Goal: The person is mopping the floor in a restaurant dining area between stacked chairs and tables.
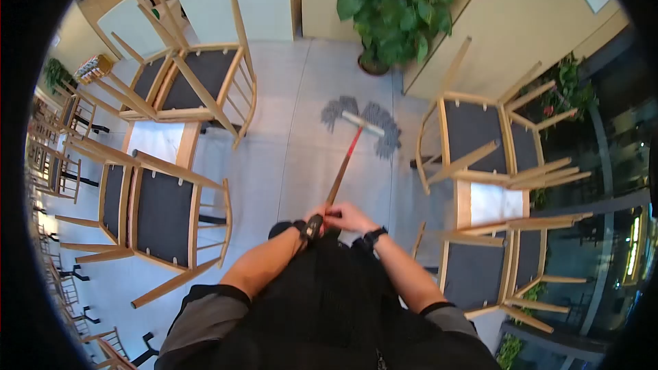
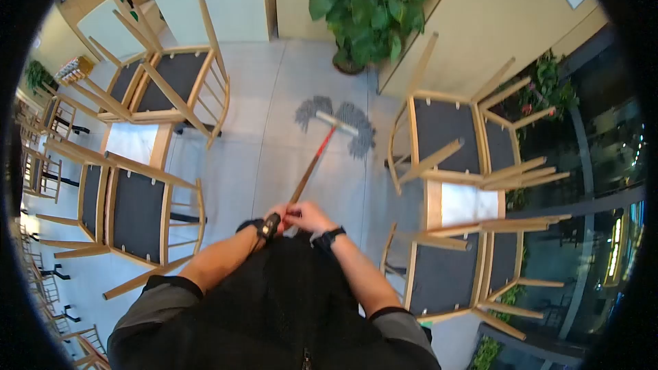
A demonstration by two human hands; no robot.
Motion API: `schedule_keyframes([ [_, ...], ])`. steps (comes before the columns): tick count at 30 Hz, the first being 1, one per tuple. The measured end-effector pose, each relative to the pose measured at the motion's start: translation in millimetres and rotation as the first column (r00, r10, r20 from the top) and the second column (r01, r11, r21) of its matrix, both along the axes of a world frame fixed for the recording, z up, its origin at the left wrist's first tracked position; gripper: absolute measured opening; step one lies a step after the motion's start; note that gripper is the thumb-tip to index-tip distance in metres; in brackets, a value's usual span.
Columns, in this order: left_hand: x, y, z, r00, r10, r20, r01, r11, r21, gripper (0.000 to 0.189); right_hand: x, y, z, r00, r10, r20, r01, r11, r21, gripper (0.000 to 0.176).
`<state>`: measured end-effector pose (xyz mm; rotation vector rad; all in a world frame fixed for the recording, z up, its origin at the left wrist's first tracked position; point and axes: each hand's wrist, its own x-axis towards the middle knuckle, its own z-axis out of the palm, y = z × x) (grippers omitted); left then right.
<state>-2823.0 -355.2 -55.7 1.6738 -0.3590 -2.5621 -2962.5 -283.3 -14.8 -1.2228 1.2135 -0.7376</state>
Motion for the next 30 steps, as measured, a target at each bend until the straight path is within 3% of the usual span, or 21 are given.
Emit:
schedule_keyframes([
  [1,-3,-6,-23,0.999,-0.004,-0.045,0.003,1.000,-0.009,0.024,-5,-3,13,0.999,-0.037,-0.008,0.037,0.999,0.004,0.021],
  [3,-10,-17,-15,0.992,-0.001,-0.123,0.000,1.000,-0.005,0.023,-11,-6,28,0.979,-0.127,-0.157,0.126,0.992,-0.017,0.020],
  [6,-39,-17,3,0.997,0.017,0.070,-0.016,1.000,-0.012,0.021,-21,-8,27,0.977,-0.206,-0.048,0.207,0.978,0.028,0.026],
  [9,-39,-26,5,0.999,-0.047,0.019,0.046,0.999,0.013,0.022,-27,-10,16,0.958,-0.280,0.065,0.274,0.958,0.087,0.026],
  [13,-40,-31,27,0.977,-0.212,-0.012,0.209,0.970,-0.124,0.029,-35,-21,-5,0.909,-0.415,-0.037,0.416,0.900,0.128,0.026],
  [15,-34,-41,28,0.968,-0.245,-0.046,0.241,0.967,-0.085,0.029,-33,-26,-10,0.736,-0.677,0.033,0.608,0.680,0.409,0.023],
  [16,-30,-49,29,0.969,-0.242,-0.046,0.237,0.967,-0.097,0.029,-32,-32,-16,0.718,-0.696,0.007,0.618,0.641,0.455,0.030],
  [17,-25,-54,43,0.915,-0.403,0.011,0.398,0.898,-0.188,0.029,-27,-35,-20,0.721,-0.693,0.013,0.615,0.649,0.448,0.030],
  [18,-19,-61,58,0.835,-0.543,0.083,0.544,0.795,-0.267,0.028,-21,-38,-22,0.799,-0.561,-0.217,0.599,0.775,0.202,0.036],
  [19,-10,-66,72,0.841,-0.533,0.088,0.535,0.797,-0.281,0.028,-14,-42,-23,0.770,-0.440,-0.462,0.481,0.876,-0.031,0.043],
  [20,4,-71,84,0.801,-0.589,0.106,0.590,0.747,-0.308,0.028,-5,-50,-17,0.768,-0.370,-0.522,0.376,0.921,-0.099,0.057],
  [21,19,-77,97,0.757,-0.640,0.129,0.641,0.691,-0.334,0.027,7,-57,-8,0.770,-0.371,-0.519,0.364,0.924,-0.119,0.057],
  [23,60,-87,125,0.664,-0.720,0.203,0.731,0.566,-0.381,0.026,33,-70,6,0.792,-0.292,-0.536,0.096,0.927,-0.363,0.061],
  [24,81,-89,139,0.615,-0.743,0.265,0.771,0.495,-0.401,0.025,46,-77,13,0.793,-0.295,-0.533,0.086,0.920,-0.382,0.061],
  [26,126,-85,161,0.502,-0.768,0.398,0.844,0.334,-0.420,0.025,74,-95,24,0.814,-0.251,-0.524,-0.114,0.815,-0.568,0.049],
  [27,144,-84,174,0.439,-0.766,0.470,0.875,0.245,-0.418,0.026,85,-107,27,0.818,-0.249,-0.519,-0.129,0.799,-0.587,0.049],
  [29,165,-73,238,0.246,-0.710,0.660,0.953,0.054,-0.297,0.027,110,-125,33,0.756,0.281,-0.591,-0.525,0.800,-0.291,0.035],
  [30,175,-70,259,0.177,-0.687,0.705,0.968,-0.009,-0.251,0.027,123,-129,33,0.758,0.368,-0.539,-0.537,0.821,-0.194,0.032],
])
